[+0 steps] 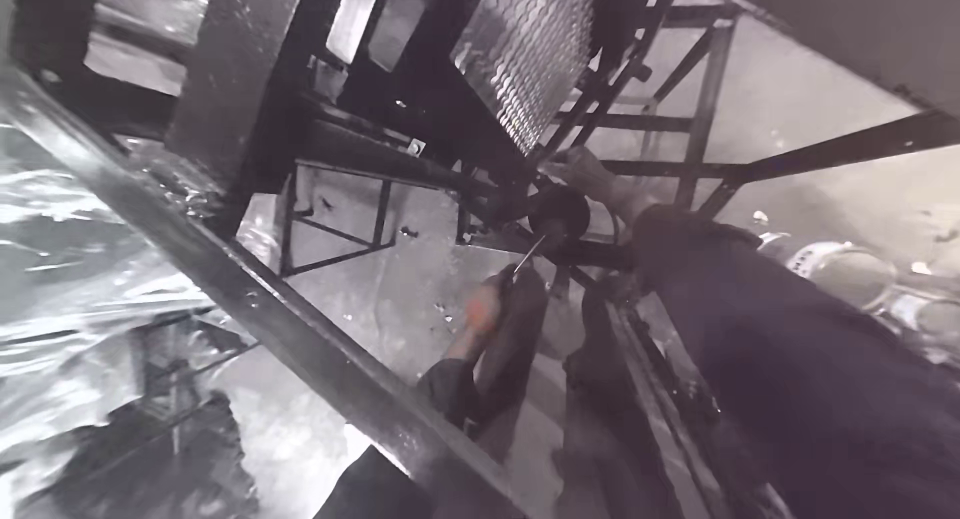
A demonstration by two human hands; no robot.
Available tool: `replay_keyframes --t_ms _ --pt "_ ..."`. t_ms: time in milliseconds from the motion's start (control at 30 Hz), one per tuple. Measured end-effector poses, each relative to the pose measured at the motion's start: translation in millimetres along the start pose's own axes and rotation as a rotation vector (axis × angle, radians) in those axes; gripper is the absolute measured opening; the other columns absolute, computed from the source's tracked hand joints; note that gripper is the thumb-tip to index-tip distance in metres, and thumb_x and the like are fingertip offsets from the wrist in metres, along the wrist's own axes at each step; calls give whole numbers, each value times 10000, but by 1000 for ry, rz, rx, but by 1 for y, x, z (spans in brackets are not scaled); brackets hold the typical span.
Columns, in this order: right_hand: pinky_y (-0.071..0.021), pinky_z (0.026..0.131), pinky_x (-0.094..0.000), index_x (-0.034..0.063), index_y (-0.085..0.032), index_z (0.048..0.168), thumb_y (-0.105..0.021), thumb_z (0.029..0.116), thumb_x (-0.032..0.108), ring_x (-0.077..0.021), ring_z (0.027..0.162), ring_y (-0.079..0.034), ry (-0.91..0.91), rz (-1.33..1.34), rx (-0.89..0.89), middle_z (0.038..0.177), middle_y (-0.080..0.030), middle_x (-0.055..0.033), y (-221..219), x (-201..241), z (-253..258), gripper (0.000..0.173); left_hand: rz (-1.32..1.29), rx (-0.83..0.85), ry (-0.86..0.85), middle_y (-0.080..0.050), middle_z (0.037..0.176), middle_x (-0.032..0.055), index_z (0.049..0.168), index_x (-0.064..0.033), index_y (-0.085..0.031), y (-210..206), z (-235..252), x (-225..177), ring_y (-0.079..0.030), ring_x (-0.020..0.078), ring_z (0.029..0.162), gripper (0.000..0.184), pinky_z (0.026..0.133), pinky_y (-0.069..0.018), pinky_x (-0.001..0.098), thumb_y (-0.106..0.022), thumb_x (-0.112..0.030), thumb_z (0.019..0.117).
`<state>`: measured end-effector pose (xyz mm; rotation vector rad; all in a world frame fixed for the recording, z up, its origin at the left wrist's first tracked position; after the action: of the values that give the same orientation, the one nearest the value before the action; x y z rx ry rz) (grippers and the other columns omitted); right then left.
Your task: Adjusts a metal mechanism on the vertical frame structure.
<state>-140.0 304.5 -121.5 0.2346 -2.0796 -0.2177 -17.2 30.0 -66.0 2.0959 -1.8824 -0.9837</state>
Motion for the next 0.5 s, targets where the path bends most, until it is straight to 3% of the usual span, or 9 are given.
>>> replay_keyframes --t_ms 133,233,300,400,500 --pt "-530 943 -514 49 -763 1095 -713 953 226 -268 995 -695 -62 -84 17 1060 -740 -151 1 -3 -5 233 -28 23 18 -656 1334 168 1529 -132 -486 4 -5 -8 -662 297 1183 485 1055 -500 469 -535 -224 1056" --pt "-536 875 -507 -2 -720 1087 -727 927 167 -273 928 -675 -88 -24 59 1023 -710 -174 0 -3 -8 233 -84 -7 9 -675 1286 182 1509 -89 -501 8 -5 -11 -681 284 1128 471 1023 -519 439 -542 -183 1049" --pt "-535 808 -455 -10 -704 1042 -717 920 140 -220 848 -650 -43 31 69 950 -692 -144 -4 2 -7 193 -80 -8 -2 -676 1273 190 1510 -79 -493 4 -2 -9 -684 281 1108 464 1004 -525 433 -525 -174 1057" --pt "-552 872 -420 12 -746 1034 -731 932 185 -175 892 -687 53 36 35 979 -738 -120 -11 6 -5 202 -59 -7 -3 -677 1264 191 1516 -95 -491 1 -1 -1 -685 290 1087 465 989 -528 453 -517 -189 1061" --pt "-511 979 -548 25 -766 1081 -676 964 201 -313 1046 -697 126 -171 67 1080 -743 -179 -12 7 -6 229 -21 25 56 -682 1267 181 1533 -149 -479 2 -2 2 -689 310 1099 477 995 -527 497 -524 -224 1064"
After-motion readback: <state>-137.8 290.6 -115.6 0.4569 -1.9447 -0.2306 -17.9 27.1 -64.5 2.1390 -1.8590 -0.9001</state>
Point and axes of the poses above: each hand's wrist, its own z-axis towards the middle knuckle, its own y-axis out of the back of the hand, x = y × z, the point moved 9 cm from there along z, towards the middle knuckle
